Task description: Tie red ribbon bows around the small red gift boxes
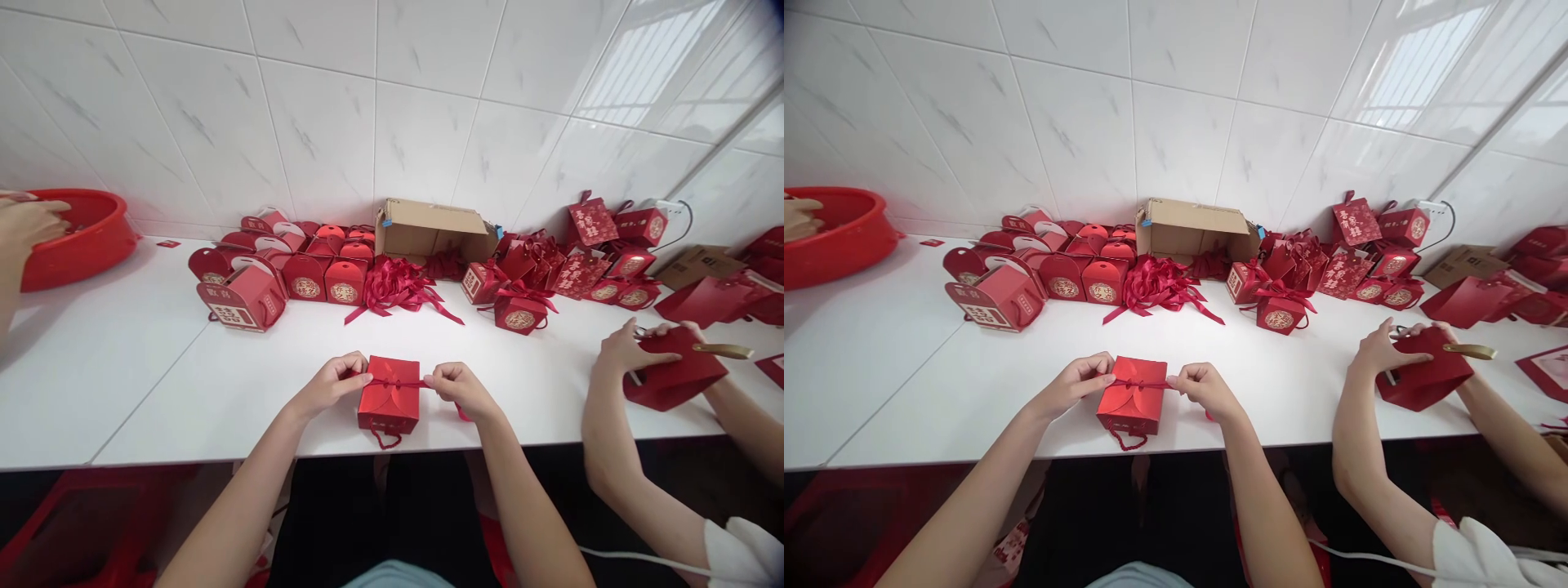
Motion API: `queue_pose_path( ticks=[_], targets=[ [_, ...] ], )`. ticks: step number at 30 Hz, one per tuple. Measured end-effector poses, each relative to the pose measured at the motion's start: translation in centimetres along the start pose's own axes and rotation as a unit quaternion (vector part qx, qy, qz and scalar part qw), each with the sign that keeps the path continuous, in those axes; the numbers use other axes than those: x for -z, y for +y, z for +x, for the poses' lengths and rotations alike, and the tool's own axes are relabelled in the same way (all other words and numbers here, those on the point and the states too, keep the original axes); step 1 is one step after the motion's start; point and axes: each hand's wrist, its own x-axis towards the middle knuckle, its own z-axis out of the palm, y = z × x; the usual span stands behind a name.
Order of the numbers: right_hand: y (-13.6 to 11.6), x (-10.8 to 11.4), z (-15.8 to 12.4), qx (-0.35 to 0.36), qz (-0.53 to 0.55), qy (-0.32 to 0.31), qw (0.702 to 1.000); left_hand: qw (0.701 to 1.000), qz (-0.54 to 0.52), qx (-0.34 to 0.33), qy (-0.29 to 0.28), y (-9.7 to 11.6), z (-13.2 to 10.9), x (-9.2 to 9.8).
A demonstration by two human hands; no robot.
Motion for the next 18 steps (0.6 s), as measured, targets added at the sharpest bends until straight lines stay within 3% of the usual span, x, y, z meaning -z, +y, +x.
queue_pose_path(
  ticks=[6, 11, 15, 18],
  targets=[
    [0.6, -0.1, 0.2, 0.0, 0.041, -0.003, 0.999, 1.0, -0.004, -0.001, 0.007, -0.2, 0.0, -0.3],
    [-0.5, 0.0, -0.9, 0.019, 0.0, 0.012, 1.0, 0.994, 0.074, -0.022, 0.078, 0.3, -0.4, -0.5],
    [-2.2, 0.2, -1.9, 0.047, 0.01, -0.004, 0.999, 0.964, 0.188, -0.092, 0.164, 2.5, -1.2, -1.4],
    [-3.4, -0.2, -2.3, 0.06, 0.069, -0.018, 0.996, 0.933, 0.293, -0.147, 0.147, 4.4, -1.5, -3.5]
  ],
)
